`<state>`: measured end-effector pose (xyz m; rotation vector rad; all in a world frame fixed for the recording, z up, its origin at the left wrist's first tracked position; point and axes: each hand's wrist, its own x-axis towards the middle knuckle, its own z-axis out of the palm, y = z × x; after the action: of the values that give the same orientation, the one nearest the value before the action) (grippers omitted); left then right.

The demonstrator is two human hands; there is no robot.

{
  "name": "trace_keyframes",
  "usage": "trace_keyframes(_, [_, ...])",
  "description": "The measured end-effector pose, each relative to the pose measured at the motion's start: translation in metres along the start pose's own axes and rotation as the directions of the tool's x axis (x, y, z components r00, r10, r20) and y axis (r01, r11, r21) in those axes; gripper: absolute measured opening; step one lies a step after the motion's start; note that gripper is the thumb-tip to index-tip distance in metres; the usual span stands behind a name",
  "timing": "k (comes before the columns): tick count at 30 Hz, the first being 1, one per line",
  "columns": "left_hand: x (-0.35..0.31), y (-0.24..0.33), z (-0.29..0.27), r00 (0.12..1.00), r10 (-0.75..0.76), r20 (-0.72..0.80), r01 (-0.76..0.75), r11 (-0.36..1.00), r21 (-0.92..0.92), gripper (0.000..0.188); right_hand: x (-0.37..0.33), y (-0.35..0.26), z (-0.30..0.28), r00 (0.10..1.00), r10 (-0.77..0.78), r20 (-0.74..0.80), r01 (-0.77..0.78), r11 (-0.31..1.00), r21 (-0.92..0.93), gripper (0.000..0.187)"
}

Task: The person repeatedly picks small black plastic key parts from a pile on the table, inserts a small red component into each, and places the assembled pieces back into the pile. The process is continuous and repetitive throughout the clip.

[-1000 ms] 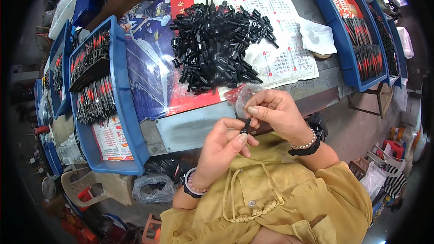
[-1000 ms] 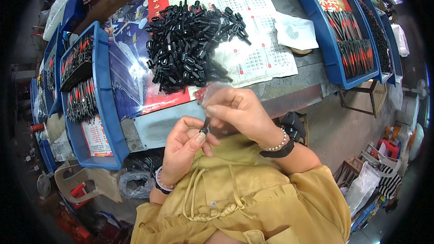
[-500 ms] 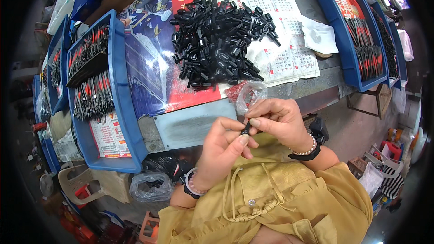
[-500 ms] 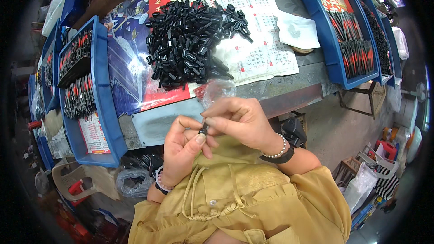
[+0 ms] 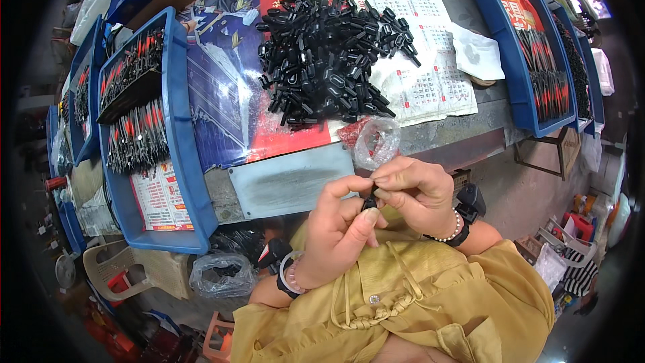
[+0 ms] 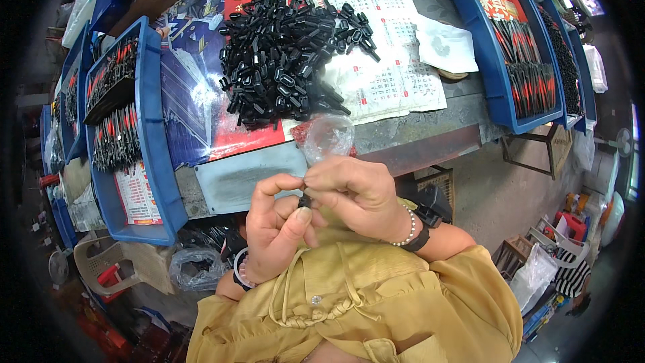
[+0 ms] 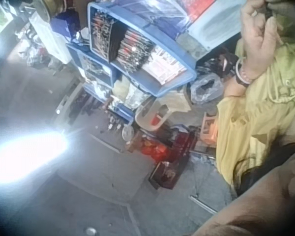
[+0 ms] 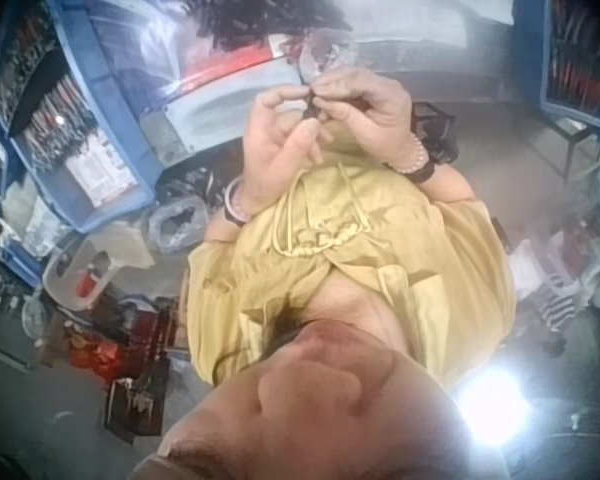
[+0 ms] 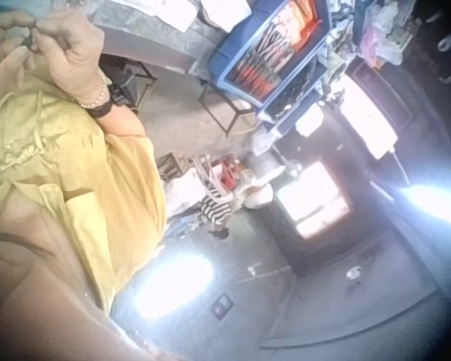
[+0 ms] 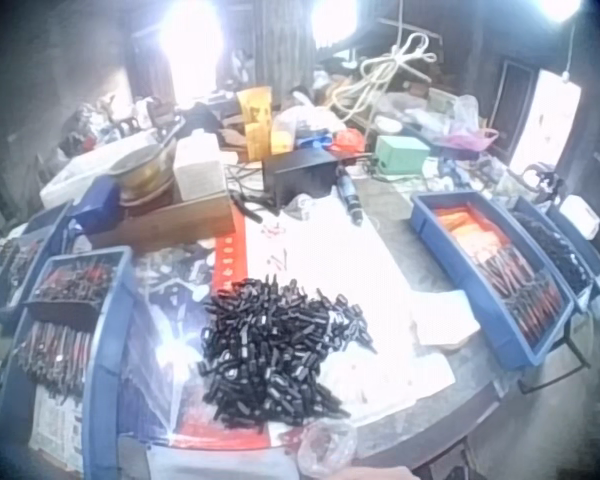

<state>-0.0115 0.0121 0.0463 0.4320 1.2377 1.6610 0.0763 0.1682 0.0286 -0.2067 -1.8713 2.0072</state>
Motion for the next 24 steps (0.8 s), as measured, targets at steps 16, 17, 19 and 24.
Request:
trace_keyframes(16, [-0.003, -0.01, 0.0, 0.999, 0.024, -0.022, -0.023, 0.999, 0.045, 0.03, -0.006, 0.01, 0.012, 0.978, -0.193, -0.083, 0.171, 0.96, -0.224, 0.014])
trace_keyframes(17, [-0.003, -0.01, 0.0, 0.999, 0.021, -0.027, -0.02, 0.999, 0.046, 0.03, -0.006, 0.01, 0.013, 0.976, -0.2, -0.082, 0.176, 0.957, -0.231, 0.014])
trace_keyframes(19, [-0.004, -0.011, -0.001, 0.999, 0.015, -0.039, -0.014, 0.999, 0.032, 0.031, -0.005, 0.01, 0.014, 0.982, -0.172, -0.08, 0.151, 0.965, -0.215, 0.015])
trace_keyframes(24, [-0.003, -0.009, 0.001, 0.996, 0.026, -0.087, -0.032, 0.997, -0.066, 0.033, 0.003, 0.008, 0.007, 0.98, -0.201, -0.016, 0.19, 0.948, -0.257, 0.017])
